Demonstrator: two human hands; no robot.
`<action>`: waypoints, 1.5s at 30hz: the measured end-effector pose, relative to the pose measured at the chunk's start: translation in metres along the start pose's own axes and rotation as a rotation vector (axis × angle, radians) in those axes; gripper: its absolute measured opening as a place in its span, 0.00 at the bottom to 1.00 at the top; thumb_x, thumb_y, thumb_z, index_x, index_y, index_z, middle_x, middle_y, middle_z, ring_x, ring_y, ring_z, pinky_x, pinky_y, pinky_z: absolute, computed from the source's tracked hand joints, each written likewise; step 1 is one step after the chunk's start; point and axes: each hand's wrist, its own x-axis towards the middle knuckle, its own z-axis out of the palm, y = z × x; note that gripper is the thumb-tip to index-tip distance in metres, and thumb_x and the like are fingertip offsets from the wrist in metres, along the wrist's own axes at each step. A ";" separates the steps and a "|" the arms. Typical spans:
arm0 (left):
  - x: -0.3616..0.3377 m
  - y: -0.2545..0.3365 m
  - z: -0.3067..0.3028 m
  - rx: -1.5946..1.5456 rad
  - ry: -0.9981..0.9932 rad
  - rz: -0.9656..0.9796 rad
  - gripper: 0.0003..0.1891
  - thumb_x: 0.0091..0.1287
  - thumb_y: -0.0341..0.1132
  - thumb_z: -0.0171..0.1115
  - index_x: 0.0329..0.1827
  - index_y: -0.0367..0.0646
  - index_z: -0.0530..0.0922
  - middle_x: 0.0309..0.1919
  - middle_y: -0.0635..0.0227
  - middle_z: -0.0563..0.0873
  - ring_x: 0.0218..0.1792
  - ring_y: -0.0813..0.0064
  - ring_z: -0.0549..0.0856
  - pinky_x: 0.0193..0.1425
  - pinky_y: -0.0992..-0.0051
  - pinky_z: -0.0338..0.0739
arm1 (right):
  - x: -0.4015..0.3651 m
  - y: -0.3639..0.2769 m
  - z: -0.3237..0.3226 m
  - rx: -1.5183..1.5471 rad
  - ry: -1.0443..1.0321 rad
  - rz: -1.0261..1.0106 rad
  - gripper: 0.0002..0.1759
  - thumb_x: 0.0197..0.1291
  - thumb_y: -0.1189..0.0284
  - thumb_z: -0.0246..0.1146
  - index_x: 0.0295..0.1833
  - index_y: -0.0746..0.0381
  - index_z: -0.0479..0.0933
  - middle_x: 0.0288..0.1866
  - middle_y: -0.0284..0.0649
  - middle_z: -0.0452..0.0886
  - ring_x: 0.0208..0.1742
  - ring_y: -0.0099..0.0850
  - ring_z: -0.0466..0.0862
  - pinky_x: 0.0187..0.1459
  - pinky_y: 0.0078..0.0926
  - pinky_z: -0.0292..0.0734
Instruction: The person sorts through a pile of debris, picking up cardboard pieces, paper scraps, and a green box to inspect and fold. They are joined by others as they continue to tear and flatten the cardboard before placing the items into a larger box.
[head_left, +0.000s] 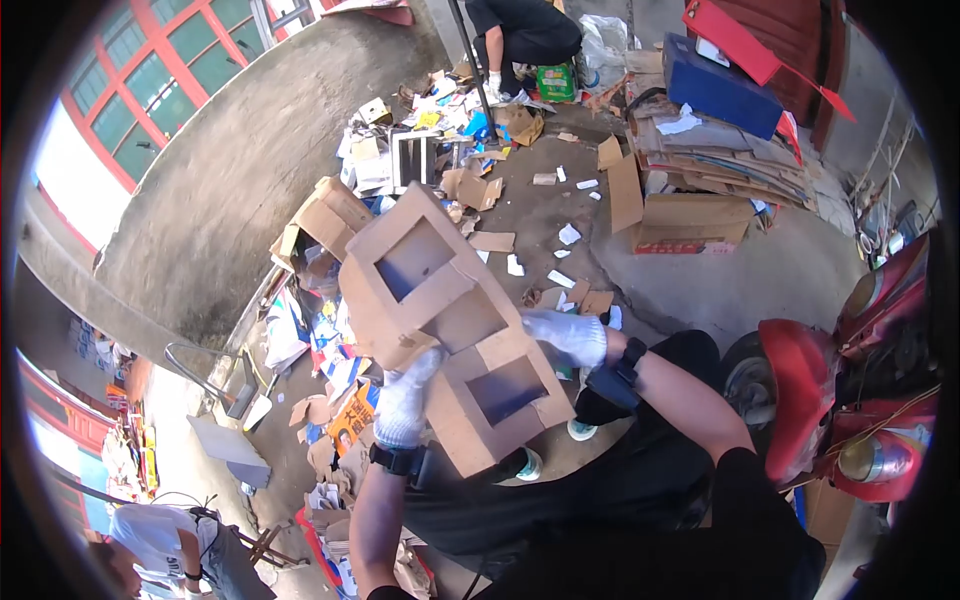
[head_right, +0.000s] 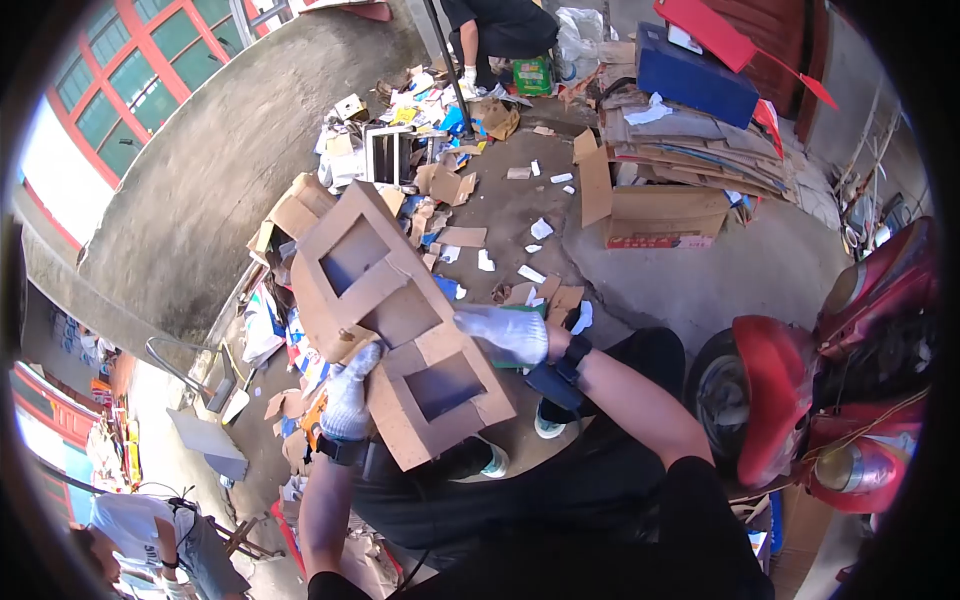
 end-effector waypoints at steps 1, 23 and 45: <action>-0.001 0.000 0.002 0.124 -0.042 0.067 0.25 0.61 0.29 0.73 0.61 0.39 0.76 0.50 0.63 0.86 0.51 0.70 0.86 0.58 0.70 0.81 | 0.001 0.010 -0.004 0.118 -0.109 0.112 0.40 0.69 0.48 0.60 0.75 0.64 0.62 0.66 0.42 0.76 0.64 0.27 0.75 0.65 0.28 0.70; 0.054 0.042 0.033 2.011 -0.524 0.902 0.20 0.53 0.39 0.69 0.49 0.46 0.80 0.44 0.63 0.86 0.50 0.61 0.84 0.65 0.54 0.73 | 0.039 -0.016 0.008 -1.784 0.149 -0.481 0.05 0.58 0.69 0.62 0.39 0.58 0.75 0.33 0.40 0.82 0.39 0.43 0.87 0.37 0.39 0.83; 0.048 -0.019 0.048 0.223 -0.235 0.373 0.23 0.79 0.37 0.50 0.72 0.34 0.64 0.61 0.57 0.78 0.58 0.70 0.80 0.61 0.71 0.76 | 0.053 0.002 0.050 -1.058 0.330 -0.482 0.52 0.56 0.74 0.65 0.79 0.67 0.39 0.77 0.69 0.47 0.76 0.64 0.57 0.72 0.45 0.64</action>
